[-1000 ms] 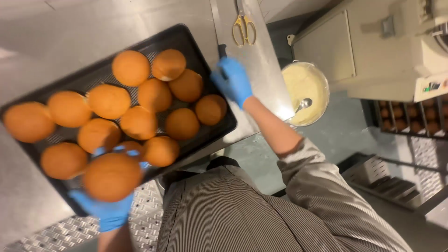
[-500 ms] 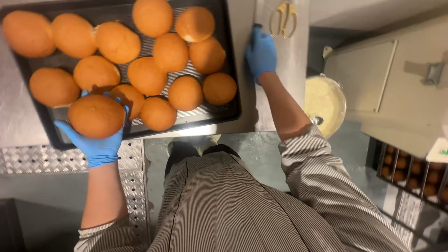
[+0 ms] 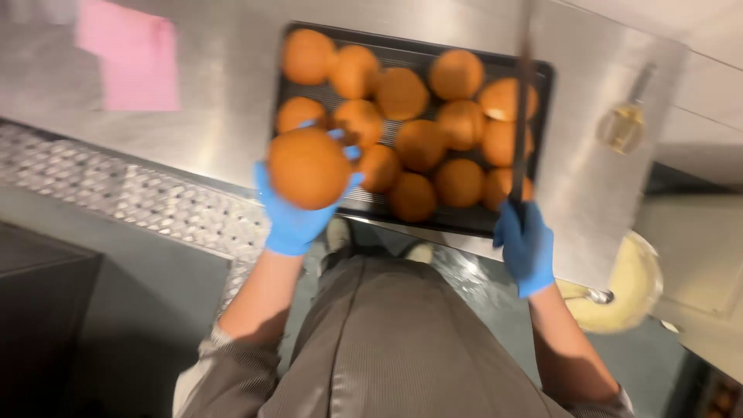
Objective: Slicing baked bread buns into quarters on a metal workbench in a bakery kitchen.
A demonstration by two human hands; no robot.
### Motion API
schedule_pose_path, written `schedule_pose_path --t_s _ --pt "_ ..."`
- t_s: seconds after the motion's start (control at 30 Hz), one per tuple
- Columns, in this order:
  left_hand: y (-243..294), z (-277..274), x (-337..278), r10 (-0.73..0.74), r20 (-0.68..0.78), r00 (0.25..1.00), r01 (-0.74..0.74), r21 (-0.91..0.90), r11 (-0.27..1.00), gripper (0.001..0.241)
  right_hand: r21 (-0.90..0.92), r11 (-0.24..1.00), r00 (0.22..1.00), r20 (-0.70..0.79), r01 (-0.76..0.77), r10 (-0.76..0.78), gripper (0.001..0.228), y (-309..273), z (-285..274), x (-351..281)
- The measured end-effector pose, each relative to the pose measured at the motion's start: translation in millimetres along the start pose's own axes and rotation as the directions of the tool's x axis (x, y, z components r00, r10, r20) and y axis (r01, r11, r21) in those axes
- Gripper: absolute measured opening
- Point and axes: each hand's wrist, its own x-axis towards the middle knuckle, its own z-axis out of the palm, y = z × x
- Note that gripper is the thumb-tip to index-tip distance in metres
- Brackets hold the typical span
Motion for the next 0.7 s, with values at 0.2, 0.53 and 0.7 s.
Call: schedule_pose_path --t_s 0.2,0.53,0.7 --pt "76.9 7.4 13.7 -0.008 0.082 0.997 0.003 0.059 0.998 0.095 0.24 0.969 0.993 0.114 -0.065 0.038 0.025 -53.3 130.4 10.6" --pt "157.0 -54.2 -39.9 0.038 -0.174 0.984 -0.072 -0.195 0.978 0.089 -0.086 0.949 0.952 -0.022 0.303 -0.306 0.043 -29.9 338.4 140.0" --pt "169.4 -74.8 -67.4 0.106 -0.307 0.946 -0.131 -0.064 0.989 0.089 -0.158 0.982 0.98 0.186 0.101 -0.07 0.063 -58.3 357.2 157.9"
